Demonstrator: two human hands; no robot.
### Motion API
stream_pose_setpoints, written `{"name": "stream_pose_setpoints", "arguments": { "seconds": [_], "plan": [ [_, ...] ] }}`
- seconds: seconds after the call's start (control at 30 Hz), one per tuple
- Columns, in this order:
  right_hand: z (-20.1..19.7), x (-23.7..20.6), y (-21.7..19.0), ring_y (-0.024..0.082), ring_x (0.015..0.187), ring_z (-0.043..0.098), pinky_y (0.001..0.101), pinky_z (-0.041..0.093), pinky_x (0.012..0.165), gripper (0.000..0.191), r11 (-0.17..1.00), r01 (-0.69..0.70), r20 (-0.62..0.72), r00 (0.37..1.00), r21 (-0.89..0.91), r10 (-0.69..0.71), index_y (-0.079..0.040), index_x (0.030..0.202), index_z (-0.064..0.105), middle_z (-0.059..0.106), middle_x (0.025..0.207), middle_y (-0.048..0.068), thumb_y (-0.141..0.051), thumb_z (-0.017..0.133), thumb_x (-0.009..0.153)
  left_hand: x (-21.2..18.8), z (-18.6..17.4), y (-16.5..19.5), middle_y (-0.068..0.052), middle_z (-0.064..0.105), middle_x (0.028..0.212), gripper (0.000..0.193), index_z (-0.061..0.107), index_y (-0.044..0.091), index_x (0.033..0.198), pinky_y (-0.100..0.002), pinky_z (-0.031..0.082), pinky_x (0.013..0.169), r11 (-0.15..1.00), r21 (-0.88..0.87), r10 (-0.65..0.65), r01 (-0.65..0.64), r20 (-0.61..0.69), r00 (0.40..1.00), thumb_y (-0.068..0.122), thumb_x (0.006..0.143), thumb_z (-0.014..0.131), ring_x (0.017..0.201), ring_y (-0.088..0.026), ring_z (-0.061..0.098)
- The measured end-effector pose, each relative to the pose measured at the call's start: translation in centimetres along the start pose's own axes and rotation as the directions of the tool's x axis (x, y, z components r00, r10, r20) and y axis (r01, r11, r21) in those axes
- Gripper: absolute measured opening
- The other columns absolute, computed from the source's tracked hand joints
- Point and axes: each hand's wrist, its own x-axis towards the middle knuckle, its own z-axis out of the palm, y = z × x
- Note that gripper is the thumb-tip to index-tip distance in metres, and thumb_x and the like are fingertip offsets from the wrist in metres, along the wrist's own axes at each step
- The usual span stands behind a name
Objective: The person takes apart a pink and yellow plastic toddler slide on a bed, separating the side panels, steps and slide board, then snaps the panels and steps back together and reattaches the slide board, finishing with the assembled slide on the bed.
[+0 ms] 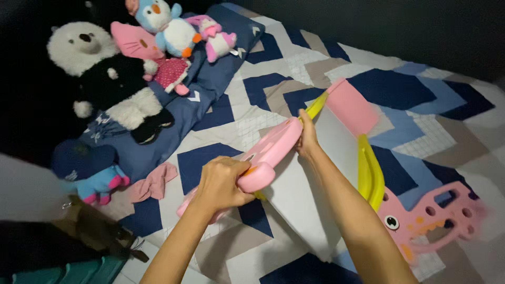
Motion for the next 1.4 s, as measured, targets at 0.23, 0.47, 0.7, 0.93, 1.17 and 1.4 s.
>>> {"name": "stream_pose_setpoints", "arguments": {
  "seconds": [0.23, 0.47, 0.7, 0.93, 1.17, 1.4],
  "plan": [
    [1.3, 3.4, 1.2, 0.025, 0.078, 0.071, 0.0438, 0.061, 0.072, 0.034, 0.985, 0.161, -0.226, 0.963, 0.058, -0.144, -0.005, 0.100, 0.066, 0.070, 0.090, 0.010, -0.034, 0.066, 0.083, 1.0, -1.0, -1.8, -0.012, 0.068, 0.073, 0.043, 0.073, 0.009, 0.087, -0.044, 0.052, 0.070, 0.997, -0.046, 0.059, -0.061, -0.033, 0.998, 0.026, 0.049, 0.083, 0.073, -0.034, 0.067],
    [-1.7, 1.0, -0.7, 0.028, 0.083, 0.069, 0.0428, 0.059, 0.080, 0.031, 0.934, 0.236, 0.102, 0.957, 0.266, -0.271, -0.007, 0.097, 0.065, 0.068, 0.094, 0.013, -0.036, 0.058, 0.088, 3.1, -2.1, -1.5, -0.011, 0.068, 0.088, 0.044, 0.067, 0.003, 0.095, -0.041, 0.051, 0.086, 0.949, -0.005, 0.316, -0.316, 0.028, 0.948, 0.015, 0.054, 0.076, 0.086, -0.033, 0.065],
    [-10.5, -4.6, 1.7, 0.027, 0.082, 0.067, 0.0415, 0.058, 0.080, 0.019, 0.809, 0.383, 0.064, 0.888, 0.445, -0.456, -0.008, 0.091, 0.061, 0.066, 0.091, 0.011, -0.025, 0.058, 0.084, -0.2, 3.0, 3.4, -0.011, 0.066, 0.100, 0.041, 0.066, -0.001, 0.108, -0.038, 0.048, 0.099, 0.840, 0.079, 0.514, -0.537, 0.197, 0.835, 0.012, 0.069, 0.071, 0.101, -0.027, 0.064],
    [-18.7, -8.1, 9.2, 0.026, 0.080, 0.065, 0.0403, 0.057, 0.079, 0.007, 0.752, 0.491, -0.160, 0.867, 0.439, -0.472, -0.009, 0.084, 0.057, 0.065, 0.087, 0.010, -0.014, 0.057, 0.080, -7.2, 8.8, 5.4, -0.010, 0.066, 0.104, 0.046, 0.068, -0.002, 0.109, -0.041, 0.045, 0.105, 0.858, -0.055, 0.503, -0.511, 0.294, 0.813, 0.011, 0.065, 0.063, 0.106, -0.026, 0.061],
    [-23.3, -12.4, 12.4, 0.030, 0.087, 0.072, 0.0406, 0.061, 0.082, 0.028, 0.877, 0.365, -0.241, 0.923, 0.313, -0.298, 0.001, 0.092, 0.068, 0.074, 0.097, 0.015, -0.016, 0.055, 0.074, -14.9, 14.2, 8.9, -0.010, 0.066, 0.113, 0.039, 0.069, 0.001, 0.110, -0.049, 0.039, 0.112, 0.900, -0.069, 0.433, -0.431, 0.251, 0.866, 0.013, 0.074, 0.062, 0.112, -0.028, 0.060],
    [-24.7, -17.5, 10.7, 0.023, 0.095, 0.070, 0.0388, 0.059, 0.086, 0.032, 0.957, 0.068, -0.126, 0.991, 0.281, -0.034, -0.009, 0.109, 0.069, 0.074, 0.104, 0.009, -0.035, 0.063, 0.093, -18.1, 18.4, 12.0, -0.009, 0.065, 0.120, 0.037, 0.068, 0.002, 0.114, -0.047, 0.040, 0.116, 0.887, -0.019, 0.455, -0.462, 0.212, 0.865, 0.015, 0.081, 0.060, 0.117, -0.026, 0.059]
  ]
}}
